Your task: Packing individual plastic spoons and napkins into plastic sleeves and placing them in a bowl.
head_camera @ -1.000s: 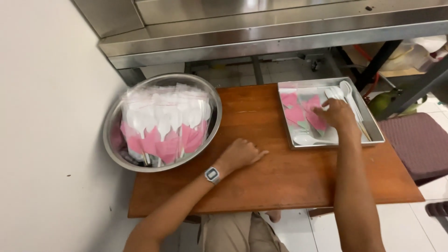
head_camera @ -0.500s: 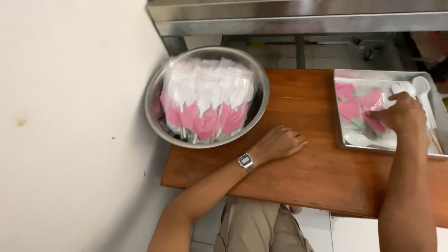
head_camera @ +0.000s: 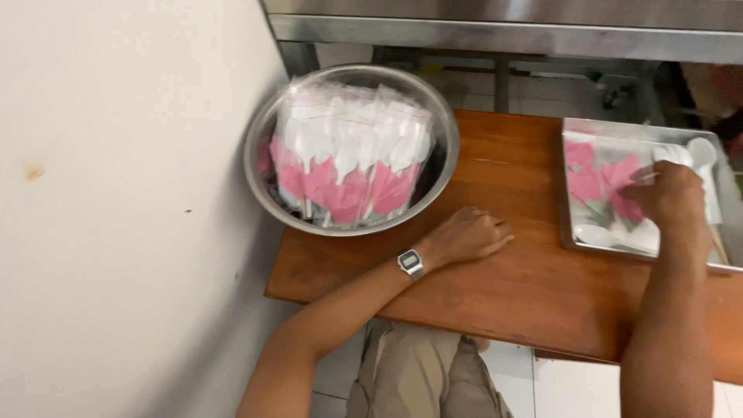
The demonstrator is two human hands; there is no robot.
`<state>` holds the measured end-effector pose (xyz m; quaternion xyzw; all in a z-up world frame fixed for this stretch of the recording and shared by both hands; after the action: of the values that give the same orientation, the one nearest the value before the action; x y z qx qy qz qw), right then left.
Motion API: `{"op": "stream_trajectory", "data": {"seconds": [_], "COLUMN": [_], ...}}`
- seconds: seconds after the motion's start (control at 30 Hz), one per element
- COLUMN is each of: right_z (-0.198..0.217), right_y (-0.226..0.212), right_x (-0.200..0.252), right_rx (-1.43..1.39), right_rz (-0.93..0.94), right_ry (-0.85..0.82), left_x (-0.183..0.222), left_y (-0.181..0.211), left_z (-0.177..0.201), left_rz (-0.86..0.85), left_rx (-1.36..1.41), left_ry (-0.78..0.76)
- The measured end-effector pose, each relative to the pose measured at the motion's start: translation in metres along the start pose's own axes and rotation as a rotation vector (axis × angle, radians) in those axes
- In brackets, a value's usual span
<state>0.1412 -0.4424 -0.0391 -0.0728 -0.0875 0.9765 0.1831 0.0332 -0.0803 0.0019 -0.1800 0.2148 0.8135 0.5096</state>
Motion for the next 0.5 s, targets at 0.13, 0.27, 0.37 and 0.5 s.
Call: {"op": "stream_trajectory", "data": {"seconds": [0.13, 0.27, 0.37, 0.5], "right_z": [0.020, 0.052, 0.058, 0.081], "right_y": [-0.011, -0.051, -0.109, -0.228], "right_x": [0.006, 0.018, 0.050, 0.123], "right_rx": [-0.022, -0.522, -0.811, -0.671], "right_rz": [-0.015, 0.165, 0.225, 0.680], "right_ry": [0.127, 0.309, 0.118, -0.103], "left_x": [-0.002, -0.007, -0.001, 0.017], "left_y": [0.006, -0.004, -0.037, -0.089], "left_z": [0.005, 0.033, 0.005, -0.058], "left_rz": [0.004, 0.284, 0.511, 0.743], "left_rx": [0.092, 0.486, 0.888, 1.479], "left_ry": [-0.054, 0.032, 0.145, 0.385]}}
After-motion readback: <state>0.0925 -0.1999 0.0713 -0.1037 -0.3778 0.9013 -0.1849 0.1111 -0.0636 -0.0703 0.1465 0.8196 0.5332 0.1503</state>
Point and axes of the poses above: each hand's wrist, its own x-axis away from the middle knuckle, its own z-axis out of the back of the hand, y = z × x, the point moved 9 cm from there along -x, towards the middle knuckle, and after that the axes turned 8 degrees about x, right-handed, at the moved point
